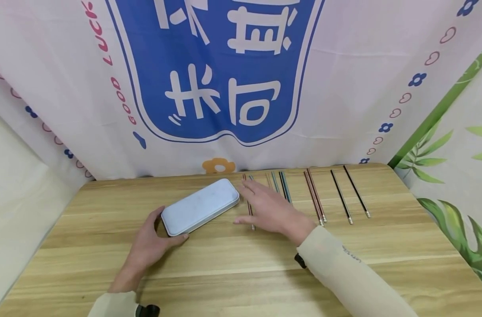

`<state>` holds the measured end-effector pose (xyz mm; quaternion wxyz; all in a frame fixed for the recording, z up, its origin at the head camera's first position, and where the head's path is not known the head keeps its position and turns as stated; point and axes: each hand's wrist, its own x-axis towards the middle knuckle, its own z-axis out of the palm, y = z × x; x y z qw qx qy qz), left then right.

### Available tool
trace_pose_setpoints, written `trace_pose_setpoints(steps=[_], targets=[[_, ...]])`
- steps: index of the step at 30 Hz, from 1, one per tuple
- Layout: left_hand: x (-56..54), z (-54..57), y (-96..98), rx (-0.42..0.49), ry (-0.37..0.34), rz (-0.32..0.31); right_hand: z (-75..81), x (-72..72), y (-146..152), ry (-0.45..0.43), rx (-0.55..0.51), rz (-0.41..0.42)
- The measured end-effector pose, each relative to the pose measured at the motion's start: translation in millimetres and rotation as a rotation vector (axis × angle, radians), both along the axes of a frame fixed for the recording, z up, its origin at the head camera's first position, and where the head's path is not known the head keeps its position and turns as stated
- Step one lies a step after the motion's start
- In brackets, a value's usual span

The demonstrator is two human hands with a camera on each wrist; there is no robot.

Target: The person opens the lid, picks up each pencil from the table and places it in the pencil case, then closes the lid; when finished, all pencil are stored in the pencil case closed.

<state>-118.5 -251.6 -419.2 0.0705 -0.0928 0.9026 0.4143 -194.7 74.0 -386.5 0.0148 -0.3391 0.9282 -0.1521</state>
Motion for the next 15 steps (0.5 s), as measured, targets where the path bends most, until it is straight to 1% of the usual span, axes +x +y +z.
trace_pose_setpoints(steps=[4, 6, 11, 15], targets=[[-0.9, -2.6, -0.4, -0.012, 0.011, 0.028, -4.2, 0.2, -18.2, -0.023, 0.004, 0.031], [-1.0, -3.5, -0.7, 0.001, 0.017, 0.038, -5.6, -0.3, -26.8, -0.032, 0.002, 0.045], [-1.4, -6.4, -0.8, 0.044, 0.025, 0.059, -6.6, -2.4, -48.5, -0.017, 0.031, 0.074], [-0.9, -7.7, -0.4, 0.061, 0.029, 0.062, -5.9, -2.6, -62.4, -0.023, 0.058, 0.081]])
